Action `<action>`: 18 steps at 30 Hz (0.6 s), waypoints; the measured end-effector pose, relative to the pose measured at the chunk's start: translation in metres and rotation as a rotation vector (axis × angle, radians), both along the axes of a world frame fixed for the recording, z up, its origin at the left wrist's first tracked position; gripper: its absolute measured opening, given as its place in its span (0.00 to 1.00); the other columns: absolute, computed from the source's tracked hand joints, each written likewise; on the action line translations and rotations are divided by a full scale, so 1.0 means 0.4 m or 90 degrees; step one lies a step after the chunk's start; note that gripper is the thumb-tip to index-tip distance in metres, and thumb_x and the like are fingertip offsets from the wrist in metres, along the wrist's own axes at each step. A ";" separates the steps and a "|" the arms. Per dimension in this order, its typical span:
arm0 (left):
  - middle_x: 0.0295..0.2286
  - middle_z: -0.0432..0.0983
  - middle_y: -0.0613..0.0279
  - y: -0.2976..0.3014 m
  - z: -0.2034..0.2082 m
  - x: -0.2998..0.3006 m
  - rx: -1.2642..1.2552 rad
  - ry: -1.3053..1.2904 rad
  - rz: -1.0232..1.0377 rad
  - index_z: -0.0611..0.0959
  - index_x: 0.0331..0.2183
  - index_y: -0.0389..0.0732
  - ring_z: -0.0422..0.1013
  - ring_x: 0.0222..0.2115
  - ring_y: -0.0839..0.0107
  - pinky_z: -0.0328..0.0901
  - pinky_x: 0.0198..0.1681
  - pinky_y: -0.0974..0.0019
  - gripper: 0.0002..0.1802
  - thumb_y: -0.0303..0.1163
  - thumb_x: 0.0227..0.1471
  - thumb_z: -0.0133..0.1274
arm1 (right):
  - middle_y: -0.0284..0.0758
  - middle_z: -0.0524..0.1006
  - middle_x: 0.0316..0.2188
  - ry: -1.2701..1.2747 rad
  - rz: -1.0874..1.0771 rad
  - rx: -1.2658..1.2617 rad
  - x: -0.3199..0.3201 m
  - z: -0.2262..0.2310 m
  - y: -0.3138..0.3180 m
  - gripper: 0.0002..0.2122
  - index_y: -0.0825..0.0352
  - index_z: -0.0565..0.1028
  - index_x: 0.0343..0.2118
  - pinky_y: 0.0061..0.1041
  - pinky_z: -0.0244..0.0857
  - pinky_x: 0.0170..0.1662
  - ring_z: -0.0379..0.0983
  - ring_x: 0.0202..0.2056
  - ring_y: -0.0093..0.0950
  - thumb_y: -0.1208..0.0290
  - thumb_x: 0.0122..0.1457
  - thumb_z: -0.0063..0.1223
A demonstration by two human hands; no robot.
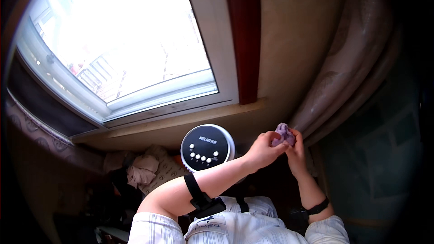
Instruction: The person wipes the headboard, nightstand, window sill, and air purifier with a purple cloth. They then rinse the cloth in the bathroom sink and return to the bedroom.
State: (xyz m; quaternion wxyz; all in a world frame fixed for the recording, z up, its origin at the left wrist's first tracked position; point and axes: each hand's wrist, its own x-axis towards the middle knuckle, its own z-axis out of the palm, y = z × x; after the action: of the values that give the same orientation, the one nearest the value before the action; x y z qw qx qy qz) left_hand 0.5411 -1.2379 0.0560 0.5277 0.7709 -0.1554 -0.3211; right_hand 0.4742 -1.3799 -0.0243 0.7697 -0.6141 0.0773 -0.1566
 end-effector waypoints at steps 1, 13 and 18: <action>0.44 0.73 0.51 0.020 0.008 -0.013 -0.034 0.063 -0.020 0.71 0.51 0.32 0.72 0.42 0.68 0.66 0.45 0.69 0.29 0.40 0.53 0.57 | 0.38 0.66 0.50 -0.010 0.015 -0.087 -0.022 0.015 0.021 0.26 0.66 0.60 0.56 0.25 0.61 0.53 0.66 0.50 0.26 0.72 0.55 0.57; 0.56 0.59 0.46 0.610 0.039 0.034 -0.066 -0.623 0.015 0.59 0.60 0.37 0.56 0.58 0.53 0.52 0.61 0.56 0.54 0.39 0.35 0.70 | 0.45 0.70 0.54 -0.135 0.042 -0.525 0.045 0.214 0.307 0.17 0.71 0.72 0.49 0.29 0.60 0.57 0.67 0.55 0.38 0.83 0.56 0.47; 0.62 0.36 0.35 0.680 -0.126 0.041 -0.016 -0.364 0.035 0.28 0.61 0.32 0.37 0.65 0.51 0.41 0.65 0.59 0.83 0.47 0.24 0.76 | 0.48 0.68 0.55 -0.035 0.114 -0.859 0.221 0.177 0.475 0.17 0.70 0.70 0.52 0.37 0.55 0.60 0.61 0.58 0.47 0.77 0.58 0.48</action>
State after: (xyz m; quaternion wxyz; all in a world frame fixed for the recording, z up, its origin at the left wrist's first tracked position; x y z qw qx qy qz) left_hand 0.5576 -0.9658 0.0057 0.4805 0.8275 -0.2808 -0.0740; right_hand 0.5625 -1.1898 0.0467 0.2302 -0.9595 -0.1078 -0.1218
